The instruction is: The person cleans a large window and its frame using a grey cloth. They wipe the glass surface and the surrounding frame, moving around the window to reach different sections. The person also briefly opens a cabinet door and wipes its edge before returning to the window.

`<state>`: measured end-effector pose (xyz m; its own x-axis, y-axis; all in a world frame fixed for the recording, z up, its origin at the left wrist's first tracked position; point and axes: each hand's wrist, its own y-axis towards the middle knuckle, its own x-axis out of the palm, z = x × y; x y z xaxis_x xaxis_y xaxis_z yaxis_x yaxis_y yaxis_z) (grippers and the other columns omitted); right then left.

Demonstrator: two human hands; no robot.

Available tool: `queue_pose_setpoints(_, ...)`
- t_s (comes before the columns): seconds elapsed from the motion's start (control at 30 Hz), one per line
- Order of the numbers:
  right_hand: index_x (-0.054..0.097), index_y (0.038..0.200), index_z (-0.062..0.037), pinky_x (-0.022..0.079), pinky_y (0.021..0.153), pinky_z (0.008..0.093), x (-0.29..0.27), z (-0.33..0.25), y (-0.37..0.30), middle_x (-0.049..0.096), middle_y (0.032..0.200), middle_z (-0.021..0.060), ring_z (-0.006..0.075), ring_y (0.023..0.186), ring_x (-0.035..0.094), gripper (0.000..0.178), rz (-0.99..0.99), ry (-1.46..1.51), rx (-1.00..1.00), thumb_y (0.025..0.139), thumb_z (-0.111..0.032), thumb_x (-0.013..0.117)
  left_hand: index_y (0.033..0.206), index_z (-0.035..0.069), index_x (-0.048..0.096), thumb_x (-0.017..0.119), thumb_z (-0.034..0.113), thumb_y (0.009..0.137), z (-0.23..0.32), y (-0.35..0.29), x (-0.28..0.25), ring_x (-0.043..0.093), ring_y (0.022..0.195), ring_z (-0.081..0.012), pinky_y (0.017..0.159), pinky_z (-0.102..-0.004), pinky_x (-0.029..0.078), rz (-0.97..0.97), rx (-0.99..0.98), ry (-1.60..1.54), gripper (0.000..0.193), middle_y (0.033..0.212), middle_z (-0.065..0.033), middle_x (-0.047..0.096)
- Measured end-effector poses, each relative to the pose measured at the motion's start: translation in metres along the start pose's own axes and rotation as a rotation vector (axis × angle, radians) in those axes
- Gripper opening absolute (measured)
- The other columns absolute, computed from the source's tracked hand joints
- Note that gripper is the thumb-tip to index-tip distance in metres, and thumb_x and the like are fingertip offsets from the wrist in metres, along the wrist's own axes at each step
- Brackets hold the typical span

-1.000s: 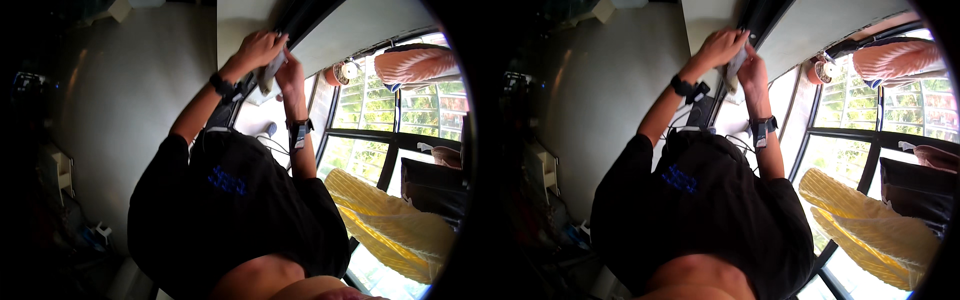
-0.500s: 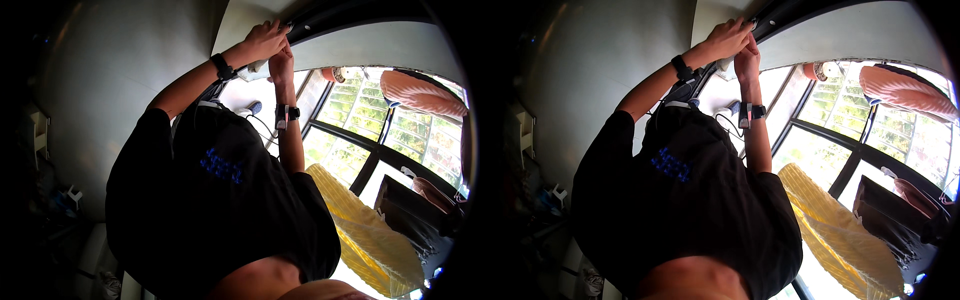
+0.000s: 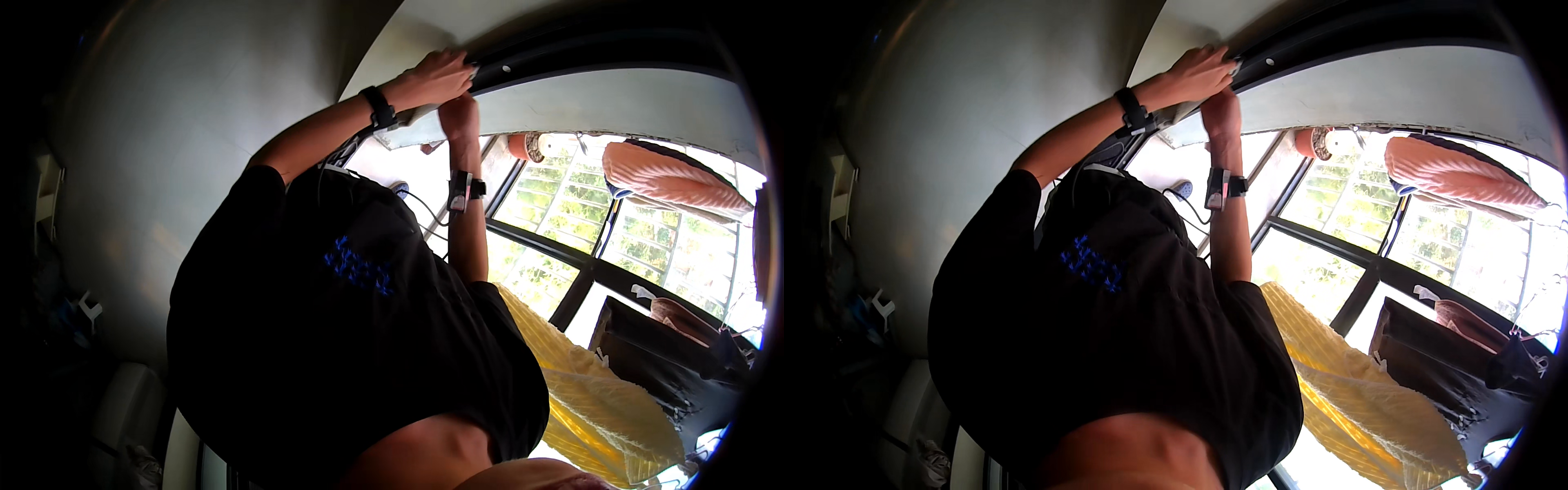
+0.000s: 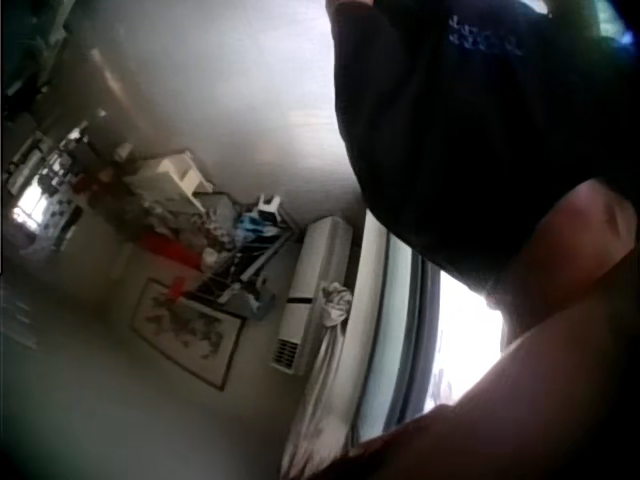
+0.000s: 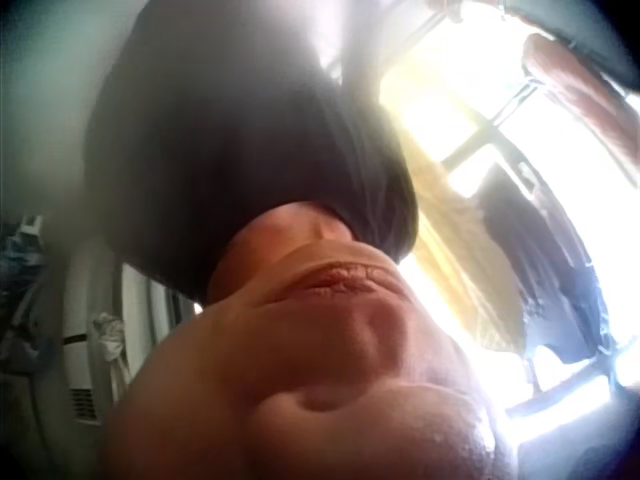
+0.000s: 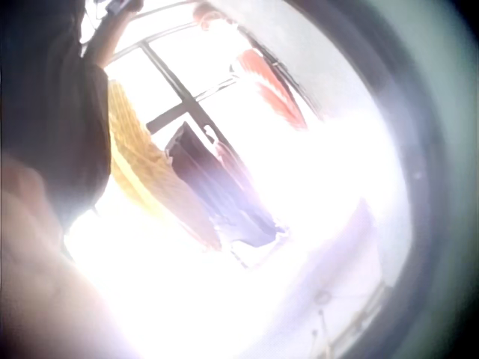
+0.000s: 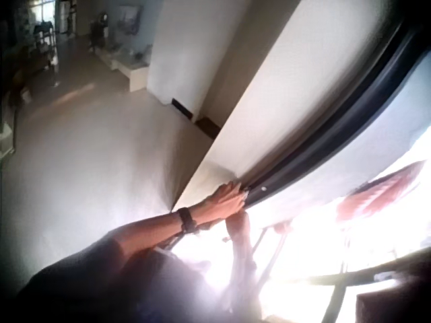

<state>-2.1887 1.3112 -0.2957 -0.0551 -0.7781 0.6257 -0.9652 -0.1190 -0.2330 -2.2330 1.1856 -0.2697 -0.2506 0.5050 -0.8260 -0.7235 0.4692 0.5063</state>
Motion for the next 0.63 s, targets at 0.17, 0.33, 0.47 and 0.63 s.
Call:
queue_pose_setpoints(0.17, 0.052, 0.136, -0.0013, 0.038, 0.114, 0.0395, 0.018, -0.031, 0.001, 0.058, 0.138, 0.0113, 0.0218, 0.128, 0.054, 0.037, -0.015, -0.192, -0.098, 0.108, -0.02, 0.037, 0.099, 0.014, 0.07, 0.064, 0.029, 0.092, 0.001, 0.029, -0.041, 0.071, 0.075, -0.0319, 0.062, -0.0415, 0.059, 0.079, 0.085, 0.083, 0.018, 0.102, -0.0194, 0.064)
queue_pose_setpoints(0.33, 0.05, 0.141, -0.0045, 0.041, 0.113, 0.0401, -0.001, 0.012, 0.011, 0.057, 0.141, 0.0096, 0.0232, 0.129, 0.054, 0.041, 0.072, -0.062, 0.026, 0.109, -0.027, 0.038, 0.102, 0.014, 0.073, 0.066, 0.027, 0.087, 0.008, 0.005, -0.014, 0.068, 0.078, -0.0217, 0.055, -0.0325, 0.054, -0.159, 0.069, 0.403, 0.021, 0.09, -0.0095, 0.067)
queue_pose_setpoints(0.47, 0.05, 0.142, -0.0058, 0.041, 0.113, 0.0414, -0.036, 0.05, 0.021, 0.058, 0.142, 0.0097, 0.0255, 0.129, 0.055, 0.041, 0.113, -0.005, 0.264, 0.109, -0.028, 0.038, 0.101, 0.008, 0.073, 0.066, 0.024, 0.088, -0.013, -0.027, 0.056, 0.067, 0.088, -0.0214, 0.058, -0.0335, 0.055, -0.265, 0.088, 0.351, 0.023, 0.083, -0.0038, 0.07)
queue_pose_setpoints(0.63, 0.048, 0.145, -0.0054, 0.04, 0.115, 0.0431, -0.063, 0.079, 0.027, 0.054, 0.147, 0.0099, 0.0276, 0.133, 0.053, 0.044, 0.085, 0.027, 0.386, 0.109, -0.029, 0.038, 0.103, 0.007, 0.075, 0.066, 0.023, 0.087, -0.022, -0.051, 0.087, 0.067, 0.097, -0.024, 0.062, -0.0346, 0.057, -0.322, 0.012, 0.258, 0.024, 0.088, -0.0046, 0.073)
